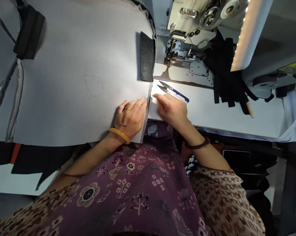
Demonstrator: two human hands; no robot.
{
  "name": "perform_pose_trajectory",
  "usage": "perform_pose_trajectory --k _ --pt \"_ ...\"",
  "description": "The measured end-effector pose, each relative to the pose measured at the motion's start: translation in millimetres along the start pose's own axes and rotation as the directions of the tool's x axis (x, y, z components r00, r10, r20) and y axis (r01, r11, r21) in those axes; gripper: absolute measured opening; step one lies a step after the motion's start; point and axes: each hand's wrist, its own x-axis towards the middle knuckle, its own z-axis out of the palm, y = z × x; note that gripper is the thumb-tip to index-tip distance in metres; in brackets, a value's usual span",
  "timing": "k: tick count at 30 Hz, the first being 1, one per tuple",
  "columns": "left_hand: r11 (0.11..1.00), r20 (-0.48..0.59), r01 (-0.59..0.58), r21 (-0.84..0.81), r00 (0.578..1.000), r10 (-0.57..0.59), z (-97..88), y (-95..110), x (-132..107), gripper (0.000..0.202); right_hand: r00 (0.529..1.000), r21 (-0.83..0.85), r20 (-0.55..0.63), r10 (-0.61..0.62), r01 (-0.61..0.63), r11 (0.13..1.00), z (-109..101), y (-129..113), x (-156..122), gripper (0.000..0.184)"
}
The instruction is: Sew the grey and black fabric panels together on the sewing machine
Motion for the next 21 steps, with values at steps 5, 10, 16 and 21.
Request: perform_pose_trajectory --k 5,10,16,21 --pt "0.999 0.003 -0.004 0.036 1.0 0.004 -0.4 -0.3 0.3 0.041 0.999 -0.116 0.05 0.003 0.003 0.993 -4.2 -0.9 -4.8 0.033" --pt "0.998 -0.032 -0.014 0.054 0.999 0.016 1.8 0.3 -0.8 0.04 0.994 -0.262 0.113 -0.002 0.032 0.965 -0.1 -12.0 -5.3 0.034" --pt "0.998 -0.048 0.002 0.061 0.999 0.001 3.8 1.3 -0.3 0.04 0.989 -0.288 0.145 -0.008 0.05 0.956 -2.4 -13.4 -3.8 0.033" --pt "0.998 -0.058 -0.001 0.066 0.998 0.005 4.6 1.1 -0.5 0.039 0.987 -0.313 0.163 -0.003 0.055 0.948 -5.2 -16.6 -4.0 0.032"
